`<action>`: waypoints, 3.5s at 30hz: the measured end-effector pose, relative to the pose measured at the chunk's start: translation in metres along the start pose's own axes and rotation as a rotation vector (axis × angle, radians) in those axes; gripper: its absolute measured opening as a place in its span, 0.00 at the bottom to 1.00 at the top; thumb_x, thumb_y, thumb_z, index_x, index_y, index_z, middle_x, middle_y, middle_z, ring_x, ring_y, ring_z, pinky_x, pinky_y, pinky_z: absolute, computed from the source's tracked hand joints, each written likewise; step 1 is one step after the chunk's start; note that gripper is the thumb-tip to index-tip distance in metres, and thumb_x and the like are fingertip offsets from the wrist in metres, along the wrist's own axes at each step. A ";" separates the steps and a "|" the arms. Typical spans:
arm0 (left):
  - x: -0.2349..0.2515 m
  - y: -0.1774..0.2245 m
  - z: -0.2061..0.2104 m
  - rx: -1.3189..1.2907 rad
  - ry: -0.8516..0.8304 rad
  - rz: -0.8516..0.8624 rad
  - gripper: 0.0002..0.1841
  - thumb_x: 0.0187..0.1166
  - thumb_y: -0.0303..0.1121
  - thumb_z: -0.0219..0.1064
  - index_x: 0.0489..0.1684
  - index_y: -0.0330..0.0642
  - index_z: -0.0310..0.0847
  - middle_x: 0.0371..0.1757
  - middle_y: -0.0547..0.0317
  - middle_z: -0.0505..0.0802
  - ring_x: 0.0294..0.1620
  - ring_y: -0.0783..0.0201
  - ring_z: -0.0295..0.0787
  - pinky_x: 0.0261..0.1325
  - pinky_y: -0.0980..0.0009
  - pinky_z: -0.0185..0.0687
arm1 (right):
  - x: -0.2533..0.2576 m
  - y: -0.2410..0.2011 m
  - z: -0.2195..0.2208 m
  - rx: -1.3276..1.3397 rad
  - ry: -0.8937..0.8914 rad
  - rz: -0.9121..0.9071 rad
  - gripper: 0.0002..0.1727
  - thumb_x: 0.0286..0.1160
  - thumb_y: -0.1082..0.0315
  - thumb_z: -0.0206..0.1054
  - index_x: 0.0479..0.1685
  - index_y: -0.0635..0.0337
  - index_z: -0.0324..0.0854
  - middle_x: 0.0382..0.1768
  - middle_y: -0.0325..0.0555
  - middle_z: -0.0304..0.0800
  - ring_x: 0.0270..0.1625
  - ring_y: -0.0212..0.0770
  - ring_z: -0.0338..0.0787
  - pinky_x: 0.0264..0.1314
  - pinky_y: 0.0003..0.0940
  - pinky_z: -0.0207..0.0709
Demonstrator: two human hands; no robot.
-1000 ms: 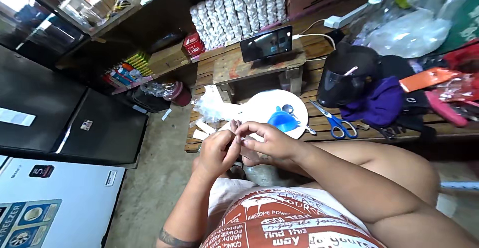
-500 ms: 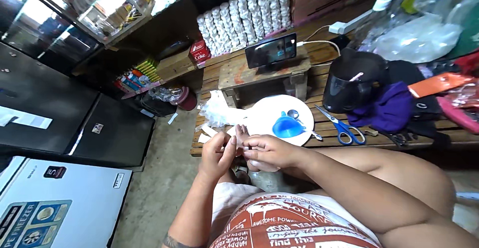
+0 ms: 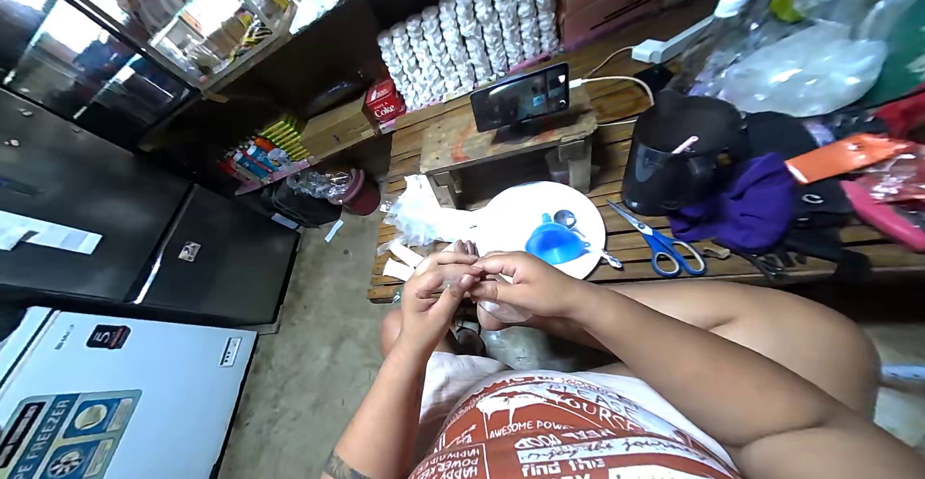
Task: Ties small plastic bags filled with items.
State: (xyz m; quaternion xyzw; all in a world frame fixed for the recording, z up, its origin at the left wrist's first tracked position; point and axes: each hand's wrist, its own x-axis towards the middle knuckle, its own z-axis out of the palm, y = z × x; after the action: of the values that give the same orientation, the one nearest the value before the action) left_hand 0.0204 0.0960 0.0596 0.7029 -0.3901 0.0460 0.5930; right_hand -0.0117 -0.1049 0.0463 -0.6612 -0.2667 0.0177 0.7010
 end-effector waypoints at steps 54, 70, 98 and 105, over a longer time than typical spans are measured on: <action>-0.015 -0.008 0.048 -0.251 -0.084 -0.332 0.28 0.74 0.32 0.74 0.66 0.25 0.67 0.50 0.59 0.90 0.49 0.72 0.91 0.59 0.67 0.89 | -0.003 -0.010 -0.001 0.081 0.335 0.049 0.05 0.62 0.65 0.81 0.30 0.54 0.93 0.50 0.36 0.86 0.57 0.29 0.82 0.58 0.24 0.80; -0.014 -0.007 0.040 -0.097 0.032 -0.186 0.41 0.74 0.65 0.67 0.77 0.41 0.66 0.65 0.68 0.86 0.65 0.77 0.82 0.70 0.70 0.79 | -0.008 -0.026 -0.002 0.173 0.326 -0.018 0.01 0.66 0.72 0.77 0.33 0.57 0.90 0.44 0.35 0.90 0.48 0.25 0.87 0.52 0.20 0.84; 0.027 0.033 -0.007 -0.080 0.058 -0.083 0.04 0.76 0.38 0.75 0.33 0.53 0.93 0.45 0.68 0.93 0.53 0.70 0.90 0.60 0.70 0.87 | 0.002 0.001 0.006 0.003 0.090 0.005 0.08 0.71 0.64 0.77 0.33 0.59 0.91 0.38 0.34 0.91 0.47 0.20 0.86 0.55 0.18 0.79; 0.016 0.015 -0.001 -0.091 0.020 -0.115 0.08 0.81 0.43 0.71 0.39 0.52 0.92 0.49 0.69 0.94 0.55 0.72 0.89 0.60 0.70 0.86 | 0.000 0.007 -0.002 -0.144 0.136 0.015 0.07 0.69 0.63 0.77 0.35 0.56 0.93 0.39 0.35 0.91 0.52 0.27 0.86 0.60 0.27 0.79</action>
State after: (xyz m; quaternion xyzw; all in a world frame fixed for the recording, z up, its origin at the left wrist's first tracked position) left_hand 0.0230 0.0885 0.0802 0.6957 -0.3450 0.0011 0.6300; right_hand -0.0087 -0.1060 0.0393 -0.7114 -0.2143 -0.0414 0.6680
